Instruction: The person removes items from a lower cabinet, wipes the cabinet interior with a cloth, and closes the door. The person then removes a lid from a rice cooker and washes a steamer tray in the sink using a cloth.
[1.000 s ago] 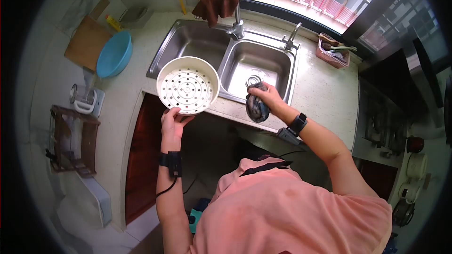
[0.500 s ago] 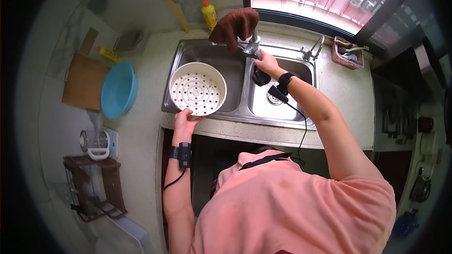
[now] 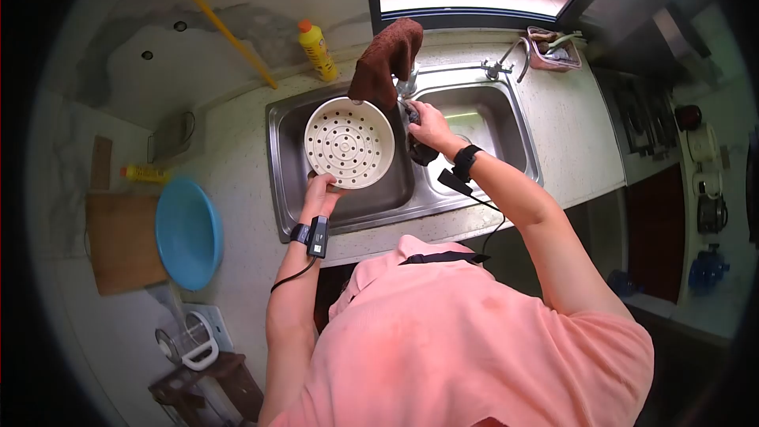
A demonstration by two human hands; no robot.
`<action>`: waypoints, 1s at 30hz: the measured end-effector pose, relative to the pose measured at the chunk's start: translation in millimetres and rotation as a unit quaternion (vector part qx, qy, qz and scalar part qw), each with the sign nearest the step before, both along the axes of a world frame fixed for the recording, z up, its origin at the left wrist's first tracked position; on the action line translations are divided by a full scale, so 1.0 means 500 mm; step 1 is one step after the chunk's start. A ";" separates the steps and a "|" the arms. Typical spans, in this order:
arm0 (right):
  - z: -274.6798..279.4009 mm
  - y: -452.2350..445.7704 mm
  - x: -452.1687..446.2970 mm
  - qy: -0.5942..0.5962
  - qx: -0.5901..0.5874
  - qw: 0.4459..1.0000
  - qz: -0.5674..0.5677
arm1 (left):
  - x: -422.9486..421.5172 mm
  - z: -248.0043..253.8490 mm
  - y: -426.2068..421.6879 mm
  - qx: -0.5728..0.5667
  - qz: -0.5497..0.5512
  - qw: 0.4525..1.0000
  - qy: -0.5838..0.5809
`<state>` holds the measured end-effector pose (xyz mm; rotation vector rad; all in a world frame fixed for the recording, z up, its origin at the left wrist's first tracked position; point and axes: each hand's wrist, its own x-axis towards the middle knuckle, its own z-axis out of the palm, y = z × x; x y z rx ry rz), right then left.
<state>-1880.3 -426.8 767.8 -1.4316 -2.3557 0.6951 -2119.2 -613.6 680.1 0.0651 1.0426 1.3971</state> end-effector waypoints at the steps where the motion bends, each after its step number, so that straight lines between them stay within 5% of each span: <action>1: -0.004 -0.002 -0.003 0.012 -0.002 1.000 -0.023 | -0.017 -0.009 0.014 0.002 -0.015 1.000 -0.006; 9: -0.024 -0.083 -0.052 0.136 -0.044 0.980 -0.140 | -0.083 -0.040 0.079 -0.043 -0.061 0.996 -0.038; 11: 0.013 -0.104 -0.091 0.158 -0.172 0.961 -0.146 | -0.097 -0.054 0.077 -0.045 -0.063 0.996 -0.043; 15: -0.021 -0.116 -0.138 0.199 -0.211 0.950 -0.114 | -0.107 -0.083 0.069 -0.037 -0.069 0.995 -0.057; 21: -0.128 -0.058 -0.192 0.136 -0.052 0.983 -0.113 | -0.078 -0.073 0.067 -0.037 -0.077 0.995 -0.058; 22: -0.111 -0.053 -0.203 0.118 -0.143 0.978 -0.092 | -0.065 -0.064 0.062 -0.042 -0.053 0.995 -0.067; 26: -0.195 -0.064 -0.245 -0.071 -0.012 0.992 -0.101 | -0.039 -0.021 0.064 -0.015 -0.059 0.995 -0.080; 30: -0.204 -0.035 -0.270 0.056 -0.010 0.991 -0.125 | -0.031 -0.040 0.077 -0.016 -0.099 0.989 -0.105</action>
